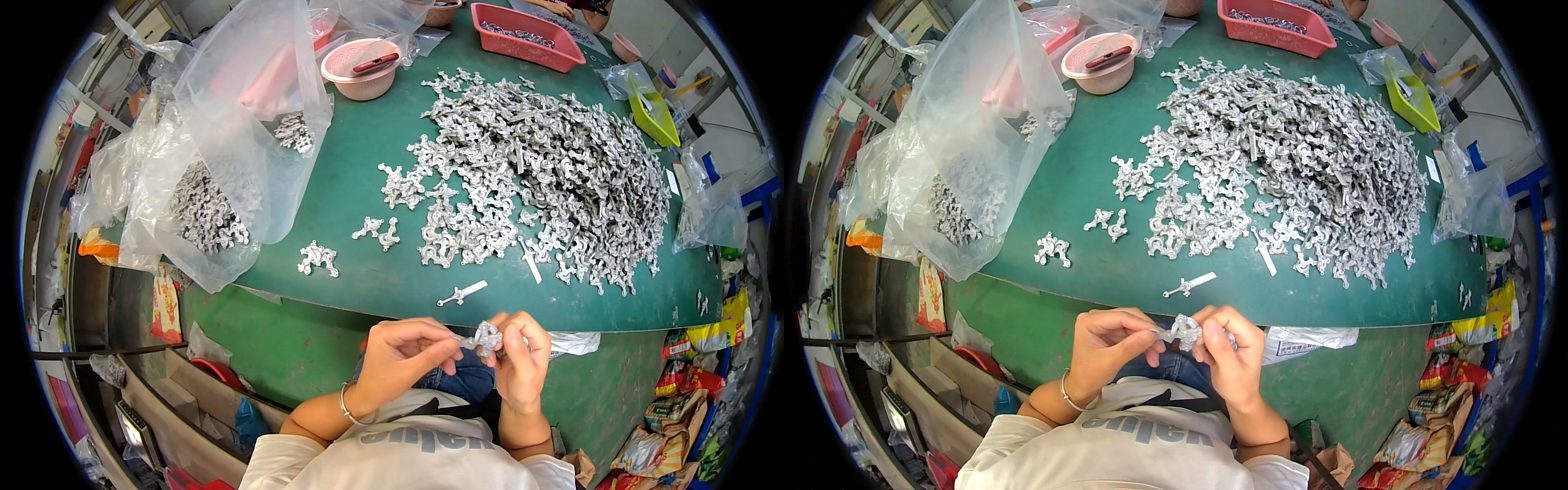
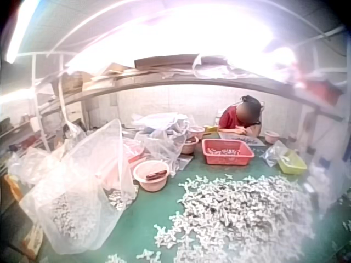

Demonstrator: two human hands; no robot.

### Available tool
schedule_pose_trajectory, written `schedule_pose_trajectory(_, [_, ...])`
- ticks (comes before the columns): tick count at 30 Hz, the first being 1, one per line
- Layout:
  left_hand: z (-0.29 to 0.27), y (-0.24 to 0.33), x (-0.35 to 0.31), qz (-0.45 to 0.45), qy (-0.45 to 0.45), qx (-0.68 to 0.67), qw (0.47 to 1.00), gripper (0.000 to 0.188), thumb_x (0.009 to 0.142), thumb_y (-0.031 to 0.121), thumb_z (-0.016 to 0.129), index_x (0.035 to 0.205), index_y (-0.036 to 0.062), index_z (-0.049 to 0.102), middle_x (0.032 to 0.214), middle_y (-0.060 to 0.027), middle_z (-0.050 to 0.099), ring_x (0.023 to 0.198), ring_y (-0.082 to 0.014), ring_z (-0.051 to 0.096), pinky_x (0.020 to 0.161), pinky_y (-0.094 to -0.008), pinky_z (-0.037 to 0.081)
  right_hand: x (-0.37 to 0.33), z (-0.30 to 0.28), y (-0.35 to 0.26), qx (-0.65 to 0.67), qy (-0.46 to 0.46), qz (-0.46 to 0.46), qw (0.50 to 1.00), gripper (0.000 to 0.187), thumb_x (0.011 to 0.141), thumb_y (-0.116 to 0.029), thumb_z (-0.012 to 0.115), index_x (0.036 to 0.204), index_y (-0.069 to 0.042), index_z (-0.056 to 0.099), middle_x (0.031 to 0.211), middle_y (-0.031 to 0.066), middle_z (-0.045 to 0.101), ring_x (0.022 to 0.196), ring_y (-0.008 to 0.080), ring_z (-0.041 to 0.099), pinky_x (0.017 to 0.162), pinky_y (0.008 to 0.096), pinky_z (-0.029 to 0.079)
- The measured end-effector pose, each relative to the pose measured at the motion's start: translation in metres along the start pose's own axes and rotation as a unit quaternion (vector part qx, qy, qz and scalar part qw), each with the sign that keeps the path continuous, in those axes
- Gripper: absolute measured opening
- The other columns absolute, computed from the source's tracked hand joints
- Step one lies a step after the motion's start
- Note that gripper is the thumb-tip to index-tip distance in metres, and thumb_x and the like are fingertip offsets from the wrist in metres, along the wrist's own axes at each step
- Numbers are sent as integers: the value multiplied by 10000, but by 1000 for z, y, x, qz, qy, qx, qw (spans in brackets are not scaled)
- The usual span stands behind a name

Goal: The person picks up small grey plastic items from a pile on a table, places them into a clear plastic bag one by one, and repeats this process until several items are in the bag.

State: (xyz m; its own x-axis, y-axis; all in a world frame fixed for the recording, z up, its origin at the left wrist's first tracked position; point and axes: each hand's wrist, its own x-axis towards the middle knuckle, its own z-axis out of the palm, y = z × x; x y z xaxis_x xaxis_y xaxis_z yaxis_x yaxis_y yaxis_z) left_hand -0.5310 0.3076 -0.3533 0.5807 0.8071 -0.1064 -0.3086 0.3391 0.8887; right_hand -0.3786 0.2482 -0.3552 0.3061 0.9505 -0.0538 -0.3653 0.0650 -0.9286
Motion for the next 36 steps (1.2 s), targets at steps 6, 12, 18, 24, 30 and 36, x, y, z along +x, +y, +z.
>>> schedule_pose_trajectory(6, [0,-2,1,-15,-6,-20,1000,92,829,-26,563,867,-92,614,803,-136,616,648,-136,588,589,-231,491,0,0,0,8,3,-2,1000,298,913,-219,464,689,-25,431,650,107,506,492,111,418,464,228,345])
schedule_pose_trajectory(12, [-1,-5,1,-26,-12,-34,999,103,840,-4,561,867,-88,613,795,-133,620,647,-133,587,591,-234,494,0,0,1,31,-3,-15,999,284,910,-210,480,703,-19,445,657,96,509,512,101,418,476,222,345])
schedule_pose_trajectory(18, [3,-5,2,-52,8,-30,998,98,831,-12,544,821,-87,606,765,-156,606,605,-168,575,557,-268,489,0,-2,5,51,-3,-54,997,231,889,-164,529,727,-6,480,682,65,517,556,83,430,501,206,347])
schedule_pose_trajectory(24, [-2,-9,0,-41,-48,-43,997,113,849,2,548,905,-84,595,851,-123,600,699,-137,581,641,-243,486,-5,-1,2,-17,41,-64,997,175,864,-145,565,820,23,546,707,63,550,585,93,482,526,206,377])
schedule_pose_trajectory(30, [9,-10,0,23,-57,15,998,195,794,-72,565,988,-75,570,964,-150,560,785,-165,575,690,-268,482,1,-3,6,-162,44,-260,951,105,799,-65,624,798,34,588,690,102,595,573,160,533,525,242,408])
schedule_pose_trajectory(36, [10,-10,0,91,-45,59,993,234,775,-61,595,1009,-57,582,979,-131,572,796,-141,565,684,-240,471,-2,0,-4,-331,21,-377,865,144,701,-46,703,802,14,620,649,92,581,526,193,516,456,266,395])
